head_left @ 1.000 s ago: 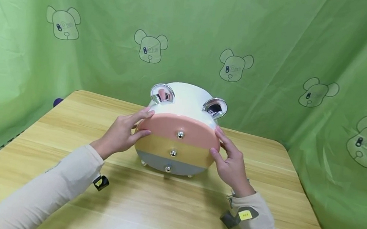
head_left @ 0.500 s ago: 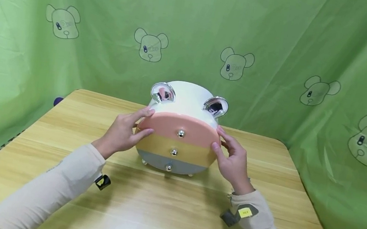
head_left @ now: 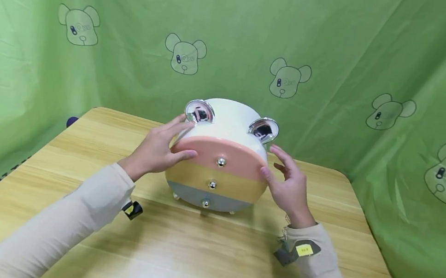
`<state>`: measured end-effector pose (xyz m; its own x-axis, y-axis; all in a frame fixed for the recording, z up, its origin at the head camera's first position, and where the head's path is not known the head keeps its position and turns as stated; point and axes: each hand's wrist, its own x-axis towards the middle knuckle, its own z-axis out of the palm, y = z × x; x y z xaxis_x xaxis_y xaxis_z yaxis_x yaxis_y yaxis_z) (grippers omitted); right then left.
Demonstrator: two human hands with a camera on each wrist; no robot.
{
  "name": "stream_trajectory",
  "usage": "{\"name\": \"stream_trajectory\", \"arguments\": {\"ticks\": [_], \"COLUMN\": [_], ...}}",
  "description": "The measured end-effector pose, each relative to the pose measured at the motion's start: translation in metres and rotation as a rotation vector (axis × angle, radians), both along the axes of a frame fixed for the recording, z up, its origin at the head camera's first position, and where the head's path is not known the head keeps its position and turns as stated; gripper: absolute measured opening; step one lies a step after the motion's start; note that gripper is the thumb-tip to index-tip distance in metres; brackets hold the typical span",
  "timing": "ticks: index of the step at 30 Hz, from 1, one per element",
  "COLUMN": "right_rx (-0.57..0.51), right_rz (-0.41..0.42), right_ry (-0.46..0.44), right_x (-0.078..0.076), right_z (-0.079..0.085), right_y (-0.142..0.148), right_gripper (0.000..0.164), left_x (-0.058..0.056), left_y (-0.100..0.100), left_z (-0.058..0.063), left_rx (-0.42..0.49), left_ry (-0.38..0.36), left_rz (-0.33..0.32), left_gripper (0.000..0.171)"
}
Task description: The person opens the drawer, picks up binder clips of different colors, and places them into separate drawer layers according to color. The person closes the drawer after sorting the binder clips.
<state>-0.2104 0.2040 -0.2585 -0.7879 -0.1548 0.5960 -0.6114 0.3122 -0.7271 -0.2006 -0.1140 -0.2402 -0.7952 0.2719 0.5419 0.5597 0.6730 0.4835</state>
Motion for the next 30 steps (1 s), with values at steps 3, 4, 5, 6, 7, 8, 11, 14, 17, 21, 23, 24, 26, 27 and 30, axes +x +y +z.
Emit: {"name": "stream_trajectory", "arguments": {"ticks": [3, 4, 5, 6, 7, 8, 11, 14, 17, 21, 23, 24, 26, 27, 30], "right_rx": [0.019, 0.024, 0.024, 0.023, 0.023, 0.024, 0.031, 0.048, 0.054, 0.026, 0.002, -0.008, -0.021, -0.021, 0.002], "right_rz": [0.032, 0.037, 0.042, 0.043, 0.04, 0.036, 0.011, -0.008, -0.027, -0.033, -0.026, -0.024, -0.019, -0.018, -0.04], "right_ry": [-0.045, -0.057, -0.067, -0.074, -0.077, -0.079, -0.074, -0.062, -0.041, -0.032, -0.038, -0.04, -0.044, -0.046, -0.038], "right_x": [-0.003, -0.003, -0.004, -0.005, -0.005, -0.004, -0.003, 0.0, 0.001, 0.001, 0.001, 0.001, 0.001, 0.001, 0.003], "right_z": [0.003, 0.003, 0.003, 0.003, 0.003, 0.002, 0.001, 0.001, 0.001, 0.0, -0.002, -0.002, -0.003, -0.003, -0.002], "right_y": [-0.002, -0.003, -0.004, -0.005, -0.005, -0.006, -0.006, -0.006, -0.005, -0.006, -0.006, -0.007, -0.007, -0.007, -0.008], "right_gripper": [0.048, 0.048, 0.048, 0.047, 0.047, 0.048, 0.049, 0.049, 0.049, 0.047, 0.046, 0.046, 0.046, 0.047, 0.048], "left_x": [0.0, -0.001, 0.0, 0.0, 0.0, 0.0, 0.001, 0.001, 0.001, 0.002, 0.002, 0.001, 0.001, 0.001, -0.001], "left_y": [0.004, 0.005, 0.006, 0.007, 0.008, 0.008, 0.009, 0.011, 0.011, 0.011, 0.01, 0.01, 0.01, 0.01, 0.012], "left_z": [0.002, 0.002, 0.003, 0.002, 0.002, 0.002, 0.001, 0.0, 0.001, 0.007, 0.011, 0.014, 0.019, 0.022, 0.033], "left_rx": [-0.003, -0.002, 0.0, 0.005, 0.011, 0.014, 0.017, 0.019, 0.015, -0.021, -0.024, -0.018, 0.008, 0.027, 0.047], "left_ry": [0.005, 0.02, 0.033, 0.047, 0.058, 0.066, 0.087, 0.106, 0.103, 0.041, -0.007, -0.024, -0.048, -0.06, -0.05], "left_rz": [-0.012, -0.012, -0.011, -0.008, -0.005, -0.004, -0.009, -0.017, -0.016, 0.006, 0.012, 0.013, 0.018, 0.018, 0.021], "left_gripper": [0.064, 0.062, 0.06, 0.058, 0.056, 0.055, 0.052, 0.047, 0.045, 0.051, 0.058, 0.062, 0.071, 0.075, 0.084]}}
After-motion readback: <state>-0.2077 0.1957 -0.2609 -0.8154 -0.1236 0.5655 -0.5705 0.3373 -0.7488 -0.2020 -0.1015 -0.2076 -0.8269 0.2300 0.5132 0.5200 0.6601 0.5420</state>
